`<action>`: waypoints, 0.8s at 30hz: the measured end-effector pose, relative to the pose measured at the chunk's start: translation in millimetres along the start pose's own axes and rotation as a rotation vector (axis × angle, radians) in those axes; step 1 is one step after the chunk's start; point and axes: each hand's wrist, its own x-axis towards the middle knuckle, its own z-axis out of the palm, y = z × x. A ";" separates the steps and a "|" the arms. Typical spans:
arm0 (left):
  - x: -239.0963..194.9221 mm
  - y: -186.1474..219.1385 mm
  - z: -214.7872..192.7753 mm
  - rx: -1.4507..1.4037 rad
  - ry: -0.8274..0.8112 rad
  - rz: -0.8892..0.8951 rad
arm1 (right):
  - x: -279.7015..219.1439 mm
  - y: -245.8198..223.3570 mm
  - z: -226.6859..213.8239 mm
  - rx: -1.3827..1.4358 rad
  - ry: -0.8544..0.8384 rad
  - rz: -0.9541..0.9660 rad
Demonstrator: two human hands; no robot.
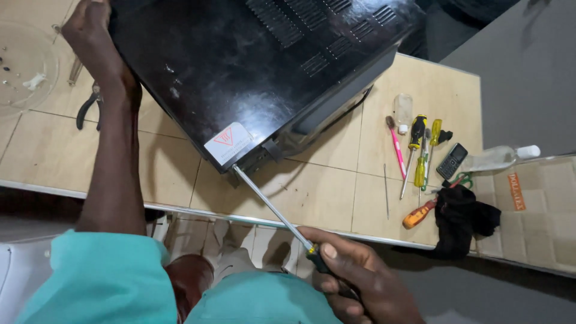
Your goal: The person uses a screwdriver to remove screws from the back panel of a black microwave oven. They place the removed screws into a clear plastic container on the table. The person continues to unscrew and remove additional fasteners from the appliance's casing.
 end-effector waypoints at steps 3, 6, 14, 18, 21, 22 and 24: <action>-5.0 24.4 7.5 -0.064 -0.029 -0.028 | -0.1 4.3 7.2 -0.018 -0.004 -0.042; 0.4 23.4 6.2 0.179 -0.028 -0.048 | 4.3 8.9 8.1 -0.040 0.015 -0.117; 3.3 26.7 7.4 0.208 -0.094 0.044 | 31.6 59.7 -107.4 -0.149 0.319 -0.509; -1.6 42.9 13.0 0.116 -0.093 -0.032 | 55.4 39.4 -89.5 -0.383 0.619 -0.847; -3.0 47.6 16.1 0.155 -0.109 0.017 | 119.8 43.2 -142.9 -0.362 0.758 -0.759; -4.5 48.3 15.9 0.136 -0.115 0.020 | 146.7 48.0 -167.7 -0.434 0.745 -0.794; -1.8 48.6 13.1 0.112 -0.131 0.028 | 191.2 53.9 -189.0 -0.496 0.734 -0.833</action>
